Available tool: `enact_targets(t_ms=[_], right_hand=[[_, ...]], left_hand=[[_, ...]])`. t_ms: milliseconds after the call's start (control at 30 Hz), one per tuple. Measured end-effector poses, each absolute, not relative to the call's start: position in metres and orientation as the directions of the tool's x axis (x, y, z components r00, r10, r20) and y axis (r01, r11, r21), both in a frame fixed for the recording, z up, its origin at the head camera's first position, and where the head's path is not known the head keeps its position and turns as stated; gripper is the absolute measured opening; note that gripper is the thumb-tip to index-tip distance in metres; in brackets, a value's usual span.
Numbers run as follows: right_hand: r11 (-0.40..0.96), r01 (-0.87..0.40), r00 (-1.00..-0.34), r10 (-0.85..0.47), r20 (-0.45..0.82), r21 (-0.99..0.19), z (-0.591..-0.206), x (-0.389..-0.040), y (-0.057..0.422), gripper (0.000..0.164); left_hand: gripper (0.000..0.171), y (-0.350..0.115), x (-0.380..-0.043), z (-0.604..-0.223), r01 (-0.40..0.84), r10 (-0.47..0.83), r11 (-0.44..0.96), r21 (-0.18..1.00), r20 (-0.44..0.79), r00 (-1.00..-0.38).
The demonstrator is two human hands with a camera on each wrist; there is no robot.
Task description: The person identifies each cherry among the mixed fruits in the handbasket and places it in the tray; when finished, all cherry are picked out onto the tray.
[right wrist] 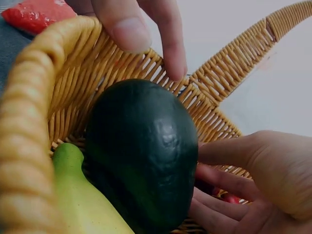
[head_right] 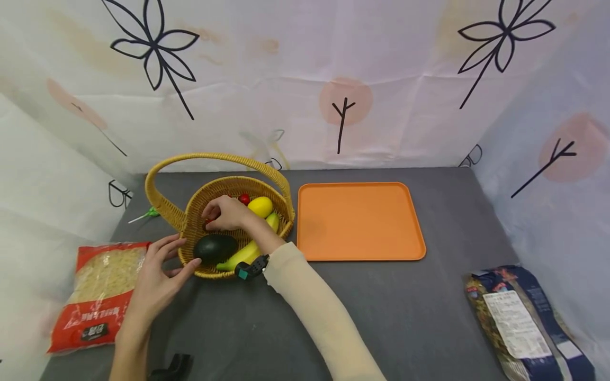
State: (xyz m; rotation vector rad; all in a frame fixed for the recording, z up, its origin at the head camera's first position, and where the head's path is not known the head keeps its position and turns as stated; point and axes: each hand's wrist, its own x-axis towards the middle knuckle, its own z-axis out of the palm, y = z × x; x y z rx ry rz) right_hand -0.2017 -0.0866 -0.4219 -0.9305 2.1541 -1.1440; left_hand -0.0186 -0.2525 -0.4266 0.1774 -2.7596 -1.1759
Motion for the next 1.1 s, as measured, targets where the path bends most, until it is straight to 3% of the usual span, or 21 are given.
enact_targets(t_ms=[533,867,1100], right_hand=[[0.492,-0.352,-0.660,-0.734,-0.161,-0.797,-0.4294,-0.2031,-0.0929,0.034],[0.484,-0.365,-0.641,-0.750,-0.162,-0.795,-0.4281,-0.2009,-0.0956,0.032],[0.431,-0.372,-0.661,-0.745,-0.091,-0.822,-0.4246,-0.1993,-0.0866,0.030]], left_hand=[[0.058,-0.2503,-0.0174,-0.4261,-0.066,-0.183,0.686,0.725,0.084,-0.980],[0.059,-0.2490,-0.0179,-0.4235,-0.083,-0.188,0.674,0.734,0.062,-0.980],[0.058,-0.2487,-0.0178,-0.4241,-0.091,-0.194,0.680,0.727,0.059,-0.979]])
